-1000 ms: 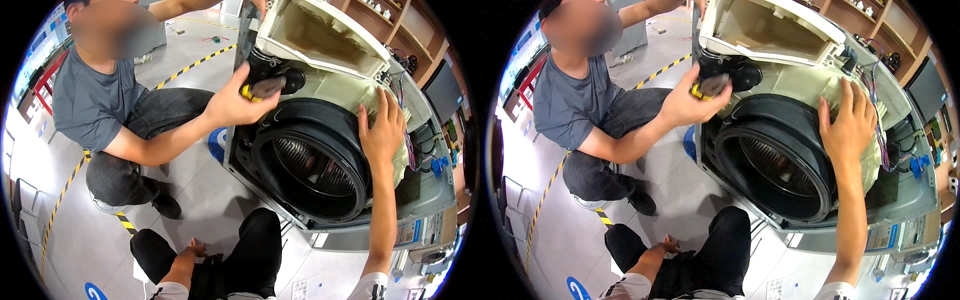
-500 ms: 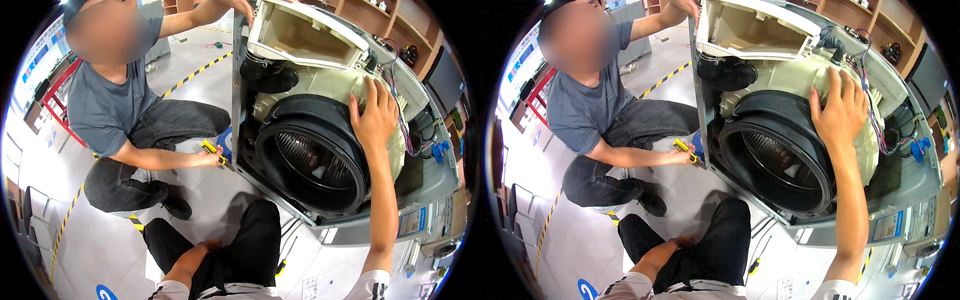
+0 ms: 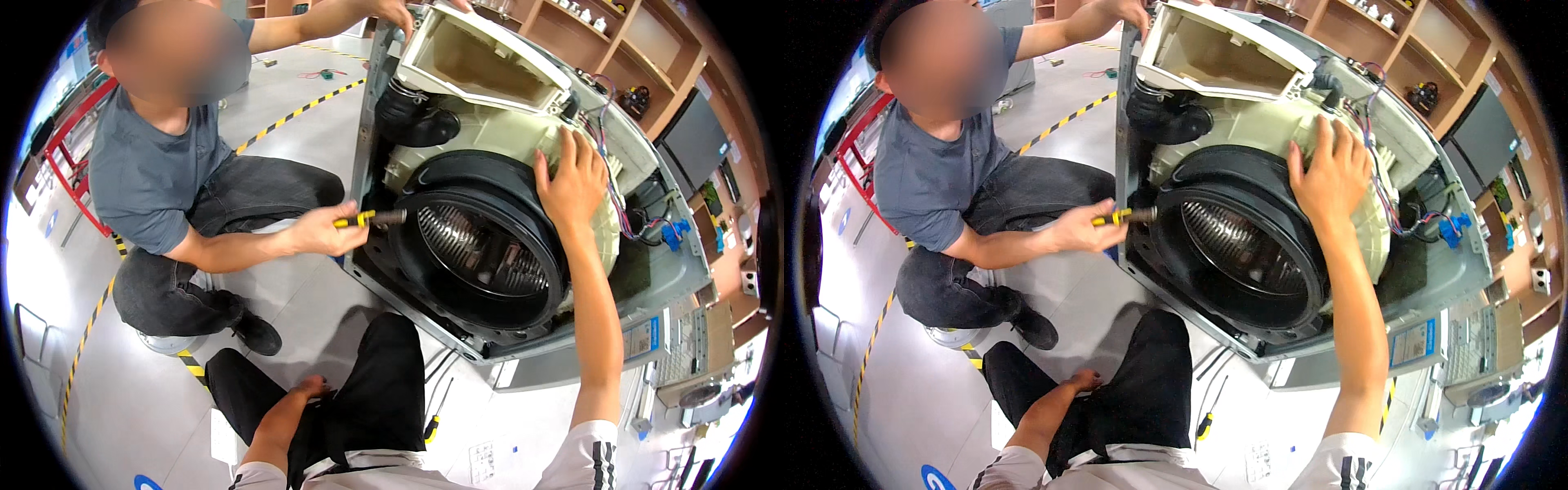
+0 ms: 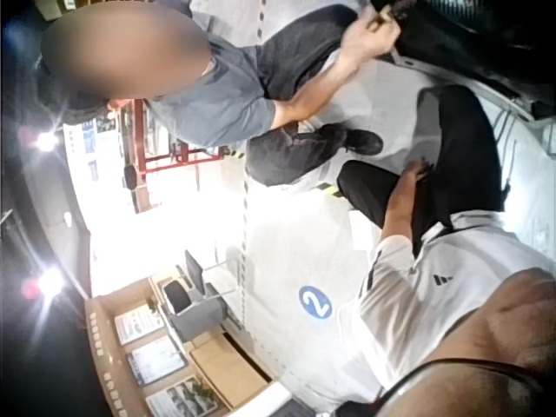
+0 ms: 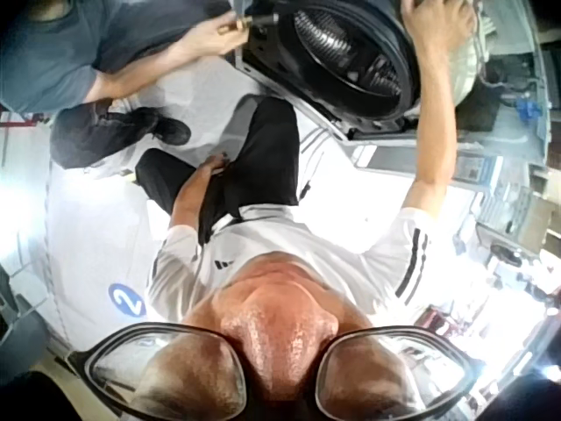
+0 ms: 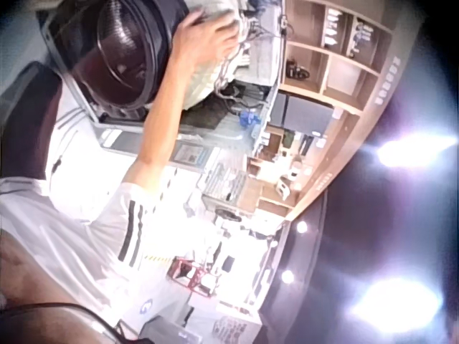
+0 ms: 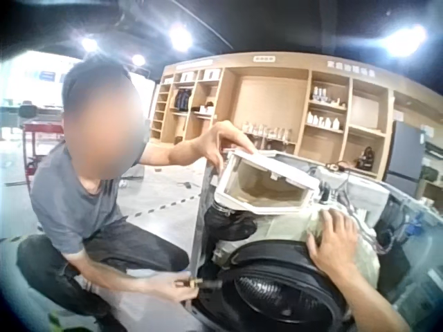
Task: The person works on the internal components of an appliance, using pliers to manipulate a black rubber hose and then lifting a large white plastic component.
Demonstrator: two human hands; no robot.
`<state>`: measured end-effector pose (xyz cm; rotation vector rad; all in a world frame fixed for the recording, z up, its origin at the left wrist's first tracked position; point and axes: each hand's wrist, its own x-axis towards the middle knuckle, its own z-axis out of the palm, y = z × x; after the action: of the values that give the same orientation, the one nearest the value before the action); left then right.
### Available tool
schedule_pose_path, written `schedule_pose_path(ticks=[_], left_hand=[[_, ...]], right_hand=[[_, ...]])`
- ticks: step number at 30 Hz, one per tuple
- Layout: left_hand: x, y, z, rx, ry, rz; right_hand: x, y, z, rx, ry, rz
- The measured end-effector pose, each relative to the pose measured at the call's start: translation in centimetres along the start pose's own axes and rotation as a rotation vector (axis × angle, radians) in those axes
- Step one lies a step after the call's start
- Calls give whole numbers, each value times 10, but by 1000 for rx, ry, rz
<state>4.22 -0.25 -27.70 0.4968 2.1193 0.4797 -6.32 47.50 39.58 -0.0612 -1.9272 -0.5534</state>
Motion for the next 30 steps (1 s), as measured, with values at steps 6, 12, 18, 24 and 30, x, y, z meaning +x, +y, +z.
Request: schedule_pose_path(ticks=[6, 12, 18, 24, 30], left_hand=[[-22, 46, -25, 52, 59, -17], [-24, 36, -32, 36, 30, -24], [-31, 41, -25, 7, 74, -20], [-28, 39, -20, -17, 32, -36], [-21, 35, -12, -91, -4, -77]], right_hand=[[-4, 5, 2, -19, 12, -23], [-2, 3, 4, -3, 37, -7], [-4, 3, 3, -58, -9, 4], [-3, 3, 5, -16, 16, 3], [-4, 4, 4, -3, 21, 4]])
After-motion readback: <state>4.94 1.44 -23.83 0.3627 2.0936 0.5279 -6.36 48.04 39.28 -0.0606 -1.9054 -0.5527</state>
